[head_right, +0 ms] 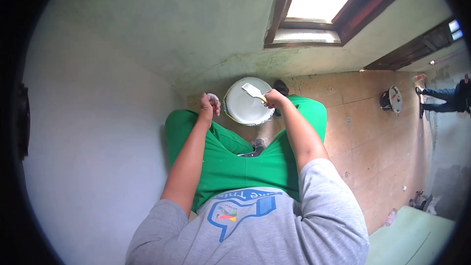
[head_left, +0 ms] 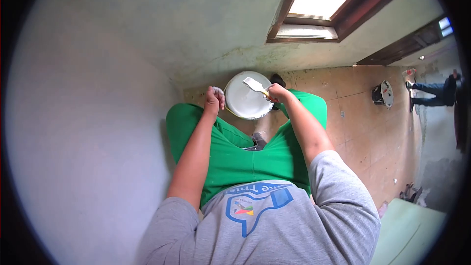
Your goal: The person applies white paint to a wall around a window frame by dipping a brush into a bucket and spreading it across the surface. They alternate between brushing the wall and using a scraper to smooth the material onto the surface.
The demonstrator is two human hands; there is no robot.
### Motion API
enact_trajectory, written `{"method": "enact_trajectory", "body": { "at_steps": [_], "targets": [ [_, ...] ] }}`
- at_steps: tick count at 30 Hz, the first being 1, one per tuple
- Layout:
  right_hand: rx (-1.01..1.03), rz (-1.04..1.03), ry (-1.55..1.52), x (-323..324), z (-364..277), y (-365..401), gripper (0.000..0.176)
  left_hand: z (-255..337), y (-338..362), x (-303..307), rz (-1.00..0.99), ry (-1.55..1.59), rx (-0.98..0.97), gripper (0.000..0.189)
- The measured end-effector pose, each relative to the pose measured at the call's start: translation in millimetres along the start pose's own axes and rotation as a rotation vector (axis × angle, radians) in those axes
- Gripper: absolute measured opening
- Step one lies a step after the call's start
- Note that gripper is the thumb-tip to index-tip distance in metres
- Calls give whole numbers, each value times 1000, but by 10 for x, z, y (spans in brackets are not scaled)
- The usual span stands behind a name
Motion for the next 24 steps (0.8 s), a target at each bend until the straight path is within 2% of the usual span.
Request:
{"method": "enact_trajectory", "body": {
  "at_steps": [2, 4, 6, 7, 9, 10, 12, 17, 19, 24],
  "targets": [
    [278, 203, 18, -14, -148, 276, 41, -70, -32, 55, 42, -124, 19, 43],
    [327, 298, -172, -115, -182, 458, 36, 16, 28, 13, 76, -181, 29, 35],
    [374, 325, -332, -217, -235, 549, 24, 106, 55, -16, 86, -176, 18, 33],
    [381, 323, -341, -244, -299, 553, 24, 128, 81, -20, 117, -159, 39, 31],
    [743, 555, -258, -304, -417, 612, 18, 154, 100, -30, 117, -161, 38, 32],
    [738, 548, -266, -338, -450, 609, 18, 160, 100, -24, 117, -153, 38, 33],
    [867, 700, -311, -334, -542, 646, 18, 168, 82, -13, 112, -167, 37, 33],
    [872, 843, -344, -291, -613, 619, 19, 111, 121, 88, 124, -207, 51, 35],
    [934, 939, -349, -240, -700, 623, 18, 137, 129, 90, 146, -202, 51, 35],
    [947, 951, -358, -222, -880, 559, 19, 152, 135, 88, 167, -209, 21, 33]
  ]
}}
Point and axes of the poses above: each hand's wrist, its own y-axis away from the middle knuckle, its own x-axis out of the back of the hand, z = x × y, the point moved 2 cm from there along -y, towards the middle knuckle, and after that the axes turned 4 degrees about -x, right-handed, at the moved point
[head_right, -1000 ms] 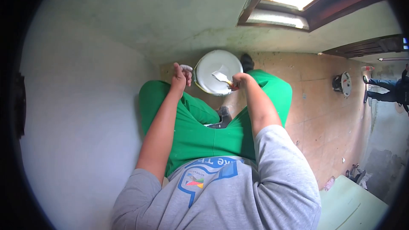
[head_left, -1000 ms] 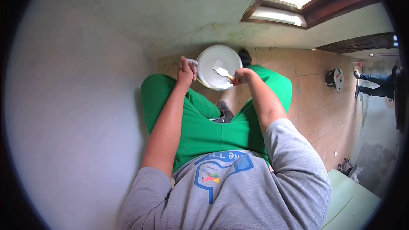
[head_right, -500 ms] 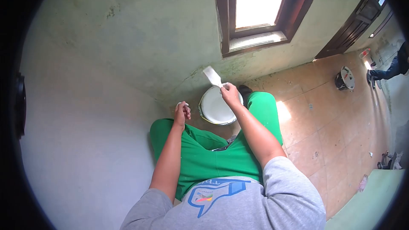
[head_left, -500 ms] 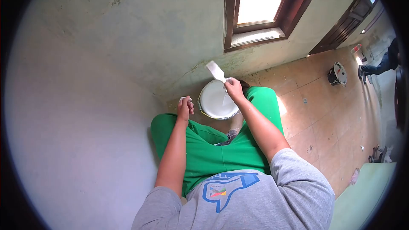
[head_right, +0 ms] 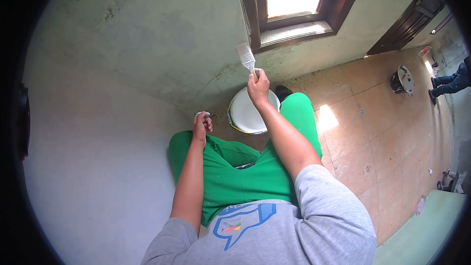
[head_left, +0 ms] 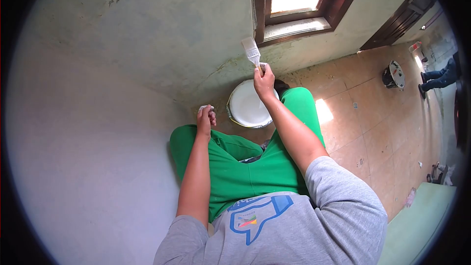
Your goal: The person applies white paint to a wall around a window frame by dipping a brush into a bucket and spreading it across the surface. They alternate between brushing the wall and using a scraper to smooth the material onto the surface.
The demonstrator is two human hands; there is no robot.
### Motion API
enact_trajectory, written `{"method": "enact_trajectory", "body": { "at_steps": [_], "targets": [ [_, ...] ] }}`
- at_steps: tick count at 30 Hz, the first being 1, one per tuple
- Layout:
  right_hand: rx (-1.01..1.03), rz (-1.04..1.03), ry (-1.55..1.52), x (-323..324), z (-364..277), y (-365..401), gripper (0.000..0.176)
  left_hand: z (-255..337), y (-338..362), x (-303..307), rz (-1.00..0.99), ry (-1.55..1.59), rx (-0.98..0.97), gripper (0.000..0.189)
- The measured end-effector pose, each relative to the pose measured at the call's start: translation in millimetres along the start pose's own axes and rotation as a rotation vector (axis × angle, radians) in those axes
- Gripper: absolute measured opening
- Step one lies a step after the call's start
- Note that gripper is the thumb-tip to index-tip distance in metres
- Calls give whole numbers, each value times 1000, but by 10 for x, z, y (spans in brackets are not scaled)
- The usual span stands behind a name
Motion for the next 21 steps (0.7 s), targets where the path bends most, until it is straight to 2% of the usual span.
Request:
{"method": "enact_trajectory", "body": {
  "at_steps": [6, 12, 14, 17, 21],
  "targets": [
    [-19, 23, 40, -133, 79, -31, 20, -23, 15, 26, -9, -28, -9, 30],
    [-136, 70, 144, -77, 225, 47, 23, 30, 29, -34, 30, 20, 5, 25],
    [-40, 124, -36, -52, 7, 22, 23, -14, -10, -11, 7, -5, 2, 27],
    [53, 114, -103, -91, -153, -109, 23, -32, -20, -23, -13, -38, 2, 30],
    [-21, 46, -79, -133, 55, -155, 23, -36, -15, -36, -10, -37, 2, 31]
  ]
}}
Point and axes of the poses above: each hand's wrist, its own y-axis away from the middle knuckle, its own x-axis out of the back of the hand, z = x × y, the point moved 2 cm from there along -y, towards the middle knuckle, and after that the axes turned 4 degrees about -x, right-handed, at the moved point
